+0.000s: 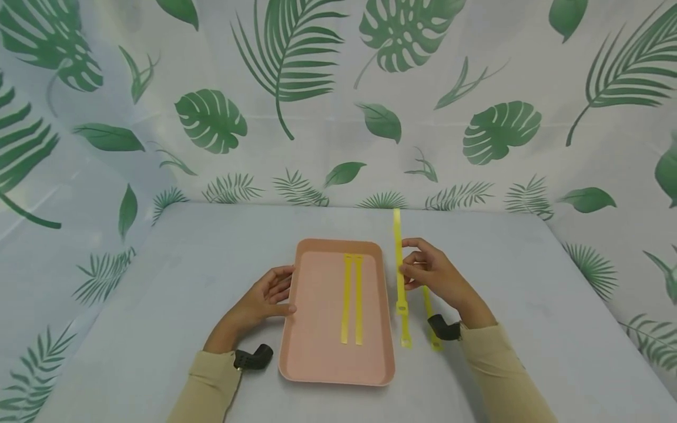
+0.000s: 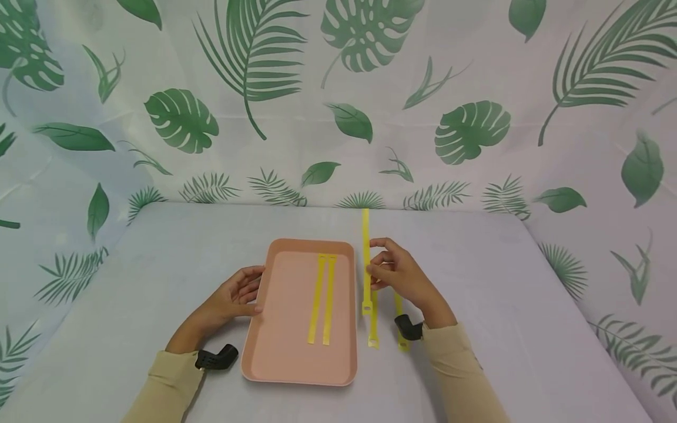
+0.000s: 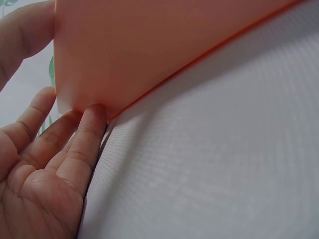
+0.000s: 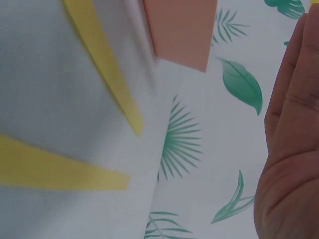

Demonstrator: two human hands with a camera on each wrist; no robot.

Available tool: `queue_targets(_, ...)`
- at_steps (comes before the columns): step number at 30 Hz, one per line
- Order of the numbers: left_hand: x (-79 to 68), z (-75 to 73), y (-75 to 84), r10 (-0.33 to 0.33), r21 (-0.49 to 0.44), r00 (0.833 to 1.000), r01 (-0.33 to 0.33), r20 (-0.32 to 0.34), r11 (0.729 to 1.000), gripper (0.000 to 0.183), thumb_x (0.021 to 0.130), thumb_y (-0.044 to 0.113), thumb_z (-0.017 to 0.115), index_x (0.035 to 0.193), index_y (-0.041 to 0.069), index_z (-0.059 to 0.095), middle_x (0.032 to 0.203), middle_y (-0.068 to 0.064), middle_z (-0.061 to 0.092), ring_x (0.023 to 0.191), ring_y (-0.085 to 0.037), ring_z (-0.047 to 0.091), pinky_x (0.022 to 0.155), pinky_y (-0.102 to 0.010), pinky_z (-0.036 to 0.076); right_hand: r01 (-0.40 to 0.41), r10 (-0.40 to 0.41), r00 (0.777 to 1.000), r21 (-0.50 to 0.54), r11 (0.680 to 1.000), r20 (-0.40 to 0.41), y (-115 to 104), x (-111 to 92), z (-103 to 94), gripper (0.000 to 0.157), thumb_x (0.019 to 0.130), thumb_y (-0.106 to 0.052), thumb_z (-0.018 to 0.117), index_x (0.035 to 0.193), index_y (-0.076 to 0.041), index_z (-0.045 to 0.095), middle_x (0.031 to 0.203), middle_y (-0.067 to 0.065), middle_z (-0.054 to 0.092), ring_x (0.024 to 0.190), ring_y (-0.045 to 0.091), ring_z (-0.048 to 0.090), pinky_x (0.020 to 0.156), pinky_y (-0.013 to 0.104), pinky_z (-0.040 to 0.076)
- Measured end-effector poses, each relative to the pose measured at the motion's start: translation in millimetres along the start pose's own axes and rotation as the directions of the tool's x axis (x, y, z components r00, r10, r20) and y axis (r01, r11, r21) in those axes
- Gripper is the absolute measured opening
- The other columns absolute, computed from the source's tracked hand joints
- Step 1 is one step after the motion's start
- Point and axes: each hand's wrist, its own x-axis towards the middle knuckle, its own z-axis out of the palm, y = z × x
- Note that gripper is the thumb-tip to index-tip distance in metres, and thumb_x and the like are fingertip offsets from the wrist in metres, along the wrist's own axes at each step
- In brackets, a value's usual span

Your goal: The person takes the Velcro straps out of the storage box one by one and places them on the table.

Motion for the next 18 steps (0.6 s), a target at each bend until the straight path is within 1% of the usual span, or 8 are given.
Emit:
queue_targets(8,0.3,0.2,-0.6,-0.009,0.014,1.000,0.009,-0.006,1.000,0.095,0.092,0.002,0.086,0.162,-0.014,0.024,0.171,-0.037,0.022,0.159,-0.054,0.022,0.115,-0.021,0.048,-0.039,0.039,0.999,-0.012,0.999,-0.014,4.7,-12.8,-12.0,0.055,0.107,-0.003,0.064,0.154,0.011,0.038,0.097,0.012,0.066,0.079,0.018,0.068,0.074,0.036,0.068)
queue_targets(18,0.4,0.2,-1.7,-0.005,-0.003,1.000,0.005,-0.003,1.000,0.095,0.092,0.003,0.085,0.162,-0.014,0.023,0.171,-0.038,0.022,0.158,-0.056,0.022,0.114,-0.021,0.048,-0.046,0.046,0.999,-0.026,0.999,-0.011,8.8,-27.3,-26.8,0.054,0.107,0.001,0.062,0.154,0.012,0.038,0.094,0.010,0.067,0.076,0.019,0.069,0.072,0.035,0.068)
